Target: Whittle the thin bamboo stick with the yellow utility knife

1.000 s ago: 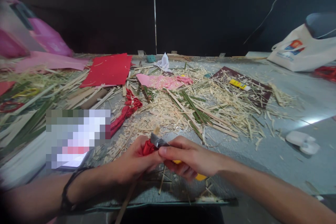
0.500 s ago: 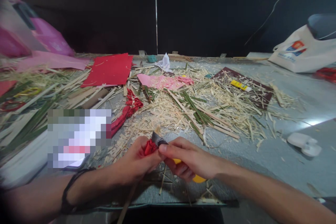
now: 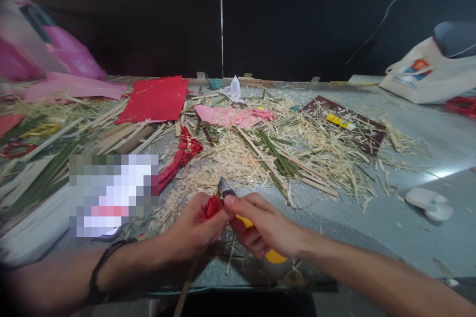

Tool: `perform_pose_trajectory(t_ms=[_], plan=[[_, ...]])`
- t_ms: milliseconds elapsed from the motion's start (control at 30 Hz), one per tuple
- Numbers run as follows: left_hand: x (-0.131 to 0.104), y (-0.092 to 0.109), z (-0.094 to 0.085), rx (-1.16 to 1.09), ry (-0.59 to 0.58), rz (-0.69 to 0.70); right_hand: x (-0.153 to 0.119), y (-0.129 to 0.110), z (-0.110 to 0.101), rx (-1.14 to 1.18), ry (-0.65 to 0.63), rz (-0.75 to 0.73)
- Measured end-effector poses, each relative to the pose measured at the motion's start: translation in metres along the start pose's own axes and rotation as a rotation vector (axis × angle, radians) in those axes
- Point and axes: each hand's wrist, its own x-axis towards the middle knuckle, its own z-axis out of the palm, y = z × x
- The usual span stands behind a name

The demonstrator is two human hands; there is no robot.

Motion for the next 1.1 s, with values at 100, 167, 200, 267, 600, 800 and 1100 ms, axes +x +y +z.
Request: perform_pose_trajectory(t_ms=[100, 167, 200, 267, 600, 800, 1100], plan=[[-0.001, 0.002, -0.002, -0.004, -0.044, -0.017, -0.003, -0.006, -0.007, -0.062, -0.09, 0.079], [-0.002, 0.005, -0.004, 0.011, -0.07, -0.034, -0.005, -0.009, -0.011, -0.087, -0.125, 0.1], [-0.002, 0.006, -0.004, 0.016, -0.081, -0.039, -0.005, -0.01, -0.013, -0.096, -0.124, 0.101], [-0.002, 0.009, -0.004, 0.017, -0.089, -0.046, -0.006, -0.01, -0.015, -0.111, -0.118, 0.102], [-0.002, 0.006, -0.003, -0.015, -0.066, -0.069, -0.005, -0.009, -0.009, -0.082, -0.109, 0.122], [-0.004, 0.004, 0.003, -0.023, 0.035, -0.02, 0.002, 0.003, 0.004, 0.032, -0.02, 0.025], [-0.002, -0.005, -0.003, -0.091, 0.088, -0.132, 0.009, -0.003, 0.003, -0.1, 0.191, -0.388]])
